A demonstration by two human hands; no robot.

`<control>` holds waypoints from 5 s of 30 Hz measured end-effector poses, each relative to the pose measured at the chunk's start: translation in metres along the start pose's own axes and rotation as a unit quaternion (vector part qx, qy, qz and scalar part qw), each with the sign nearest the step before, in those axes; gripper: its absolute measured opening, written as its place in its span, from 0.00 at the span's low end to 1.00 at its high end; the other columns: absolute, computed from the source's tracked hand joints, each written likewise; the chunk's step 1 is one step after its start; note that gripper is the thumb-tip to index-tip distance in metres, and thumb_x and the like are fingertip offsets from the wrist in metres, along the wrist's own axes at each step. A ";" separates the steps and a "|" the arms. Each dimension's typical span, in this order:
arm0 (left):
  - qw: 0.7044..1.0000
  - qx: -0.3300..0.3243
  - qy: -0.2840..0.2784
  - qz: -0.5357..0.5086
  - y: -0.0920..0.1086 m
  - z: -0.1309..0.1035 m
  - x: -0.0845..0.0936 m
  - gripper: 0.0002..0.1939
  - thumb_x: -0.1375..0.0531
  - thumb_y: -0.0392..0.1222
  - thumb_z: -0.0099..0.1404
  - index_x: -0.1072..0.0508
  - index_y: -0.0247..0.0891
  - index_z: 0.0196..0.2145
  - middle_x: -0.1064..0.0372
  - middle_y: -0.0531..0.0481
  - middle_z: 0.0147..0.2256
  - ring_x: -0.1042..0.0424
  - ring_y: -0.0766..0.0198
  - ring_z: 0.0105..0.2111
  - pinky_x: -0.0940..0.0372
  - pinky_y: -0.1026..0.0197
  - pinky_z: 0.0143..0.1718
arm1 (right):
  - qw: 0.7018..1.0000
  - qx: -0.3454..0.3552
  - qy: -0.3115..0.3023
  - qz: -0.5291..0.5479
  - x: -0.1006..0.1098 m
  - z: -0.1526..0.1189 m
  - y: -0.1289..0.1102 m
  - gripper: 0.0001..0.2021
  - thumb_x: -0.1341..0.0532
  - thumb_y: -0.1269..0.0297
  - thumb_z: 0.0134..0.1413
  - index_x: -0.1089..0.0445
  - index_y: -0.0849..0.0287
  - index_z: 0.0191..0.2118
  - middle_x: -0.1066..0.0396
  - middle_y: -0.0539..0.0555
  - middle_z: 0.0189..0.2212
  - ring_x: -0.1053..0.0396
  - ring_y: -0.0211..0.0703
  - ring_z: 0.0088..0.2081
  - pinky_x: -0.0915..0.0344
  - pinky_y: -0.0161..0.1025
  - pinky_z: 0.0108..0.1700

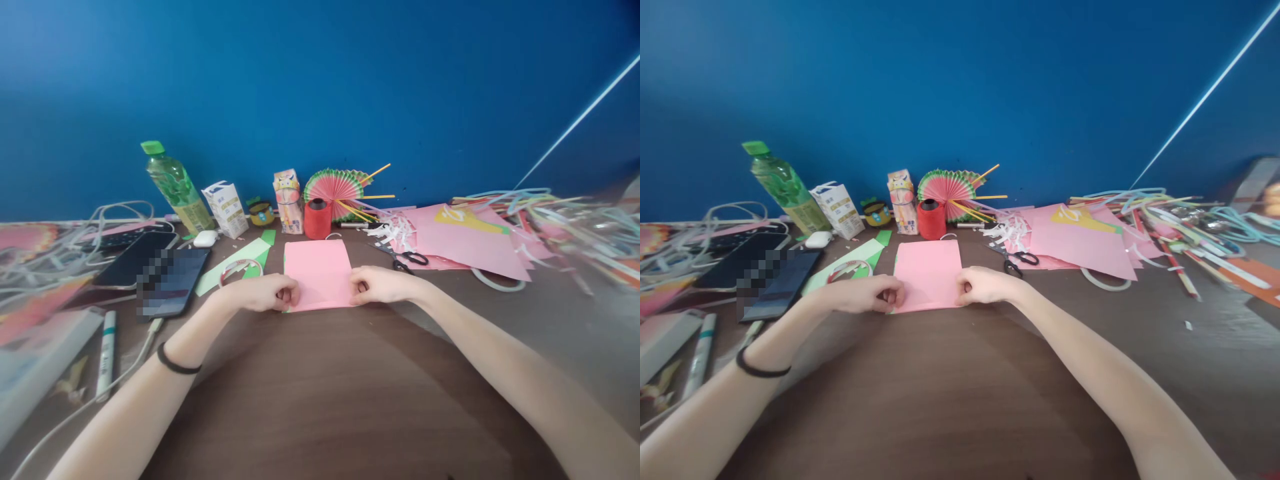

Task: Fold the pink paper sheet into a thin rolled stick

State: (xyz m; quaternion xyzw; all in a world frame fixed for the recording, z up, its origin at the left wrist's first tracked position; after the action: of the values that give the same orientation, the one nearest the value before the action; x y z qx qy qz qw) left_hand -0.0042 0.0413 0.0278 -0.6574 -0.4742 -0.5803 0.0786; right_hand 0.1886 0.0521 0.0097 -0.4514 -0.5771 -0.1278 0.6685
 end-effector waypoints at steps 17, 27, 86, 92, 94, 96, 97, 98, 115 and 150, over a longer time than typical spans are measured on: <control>0.994 -0.010 0.046 0.096 0.020 -0.003 -0.008 0.16 0.52 0.26 0.48 0.32 0.38 0.32 0.42 0.50 0.34 0.40 0.66 0.33 0.45 0.65 0.35 | 1.000 0.005 0.008 -0.018 -0.001 0.001 0.001 0.10 0.39 0.61 0.44 0.36 0.62 0.22 0.37 0.50 0.25 0.40 0.36 0.28 0.47 0.31 0.29; 0.993 -0.018 0.100 0.061 0.029 0.010 -0.019 0.10 0.53 0.30 0.55 0.34 0.36 0.30 0.42 0.48 0.33 0.41 0.64 0.35 0.44 0.62 0.39 | 1.000 -0.003 0.009 -0.024 -0.001 0.001 0.000 0.09 0.38 0.61 0.44 0.35 0.62 0.23 0.37 0.49 0.25 0.41 0.35 0.28 0.48 0.31 0.28; 0.857 0.027 0.512 0.060 0.048 -0.064 0.070 0.12 0.51 0.45 0.61 0.32 0.38 0.35 0.34 0.51 0.36 0.36 0.65 0.37 0.41 0.65 0.39 | 0.901 0.153 0.399 0.077 0.072 -0.054 -0.059 0.07 0.46 0.67 0.52 0.33 0.57 0.36 0.36 0.53 0.33 0.38 0.41 0.35 0.40 0.38 0.36; 0.869 0.030 0.483 -0.098 0.043 -0.065 0.071 0.15 0.48 0.50 0.57 0.31 0.36 0.32 0.31 0.51 0.35 0.34 0.65 0.34 0.39 0.65 0.35 | 0.874 0.128 0.354 0.307 0.073 -0.055 -0.056 0.09 0.42 0.60 0.50 0.33 0.58 0.37 0.34 0.52 0.34 0.35 0.38 0.33 0.37 0.36 0.33; 0.884 0.038 0.455 -0.103 0.033 -0.057 0.067 0.15 0.48 0.50 0.57 0.30 0.36 0.32 0.31 0.52 0.32 0.34 0.65 0.32 0.39 0.65 0.34 | 0.881 0.105 0.340 0.312 0.070 -0.048 -0.048 0.10 0.41 0.61 0.49 0.33 0.59 0.37 0.33 0.52 0.34 0.35 0.39 0.34 0.37 0.35 0.34; 0.912 0.048 0.402 -0.072 0.021 -0.043 0.060 0.14 0.49 0.49 0.57 0.30 0.37 0.33 0.31 0.53 0.30 0.34 0.65 0.30 0.39 0.65 0.33 | 0.899 0.080 0.326 0.279 0.065 -0.038 -0.038 0.09 0.41 0.63 0.48 0.33 0.60 0.36 0.32 0.53 0.35 0.35 0.40 0.36 0.37 0.37 0.37; 0.922 0.048 0.382 -0.042 0.016 -0.036 0.056 0.13 0.49 0.48 0.58 0.30 0.38 0.33 0.31 0.53 0.31 0.34 0.65 0.31 0.39 0.64 0.34 | 0.913 0.070 0.315 0.248 0.061 -0.032 -0.033 0.08 0.42 0.66 0.48 0.33 0.61 0.36 0.32 0.53 0.35 0.35 0.40 0.36 0.38 0.37 0.38; 0.927 0.047 0.372 -0.004 0.011 -0.030 0.052 0.12 0.49 0.46 0.58 0.30 0.38 0.33 0.30 0.53 0.33 0.34 0.64 0.33 0.40 0.64 0.36 | 0.926 0.057 0.314 0.200 0.057 -0.026 -0.027 0.07 0.43 0.68 0.49 0.32 0.61 0.36 0.32 0.53 0.35 0.35 0.39 0.35 0.39 0.37 0.38; 0.967 0.061 0.210 0.127 -0.005 0.001 0.017 0.07 0.50 0.38 0.57 0.33 0.38 0.29 0.33 0.51 0.30 0.35 0.65 0.31 0.44 0.64 0.31 | 0.982 0.043 0.179 0.036 0.007 0.007 -0.009 0.02 0.43 0.72 0.50 0.35 0.62 0.28 0.38 0.49 0.26 0.40 0.33 0.28 0.46 0.30 0.32; 0.870 0.042 0.248 0.424 0.011 0.004 0.000 0.10 0.52 0.27 0.54 0.36 0.36 0.32 0.38 0.48 0.31 0.35 0.61 0.33 0.44 0.61 0.31 | 0.906 -0.018 0.172 -0.387 -0.006 -0.005 -0.038 0.08 0.47 0.81 0.48 0.35 0.63 0.30 0.35 0.54 0.29 0.38 0.41 0.32 0.55 0.38 0.32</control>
State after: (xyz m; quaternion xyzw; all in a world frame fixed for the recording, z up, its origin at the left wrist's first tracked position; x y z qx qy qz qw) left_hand 0.0067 0.0377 0.0315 -0.6258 -0.1390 -0.6148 0.4595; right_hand 0.1632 0.0250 0.0222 -0.1752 -0.5802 -0.4621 0.6474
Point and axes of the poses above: each hand's wrist, its own z-axis towards the middle knuckle, its own x-axis out of the back of the hand, y = z × x, the point moved 5 cm from there along z, towards the middle knuckle
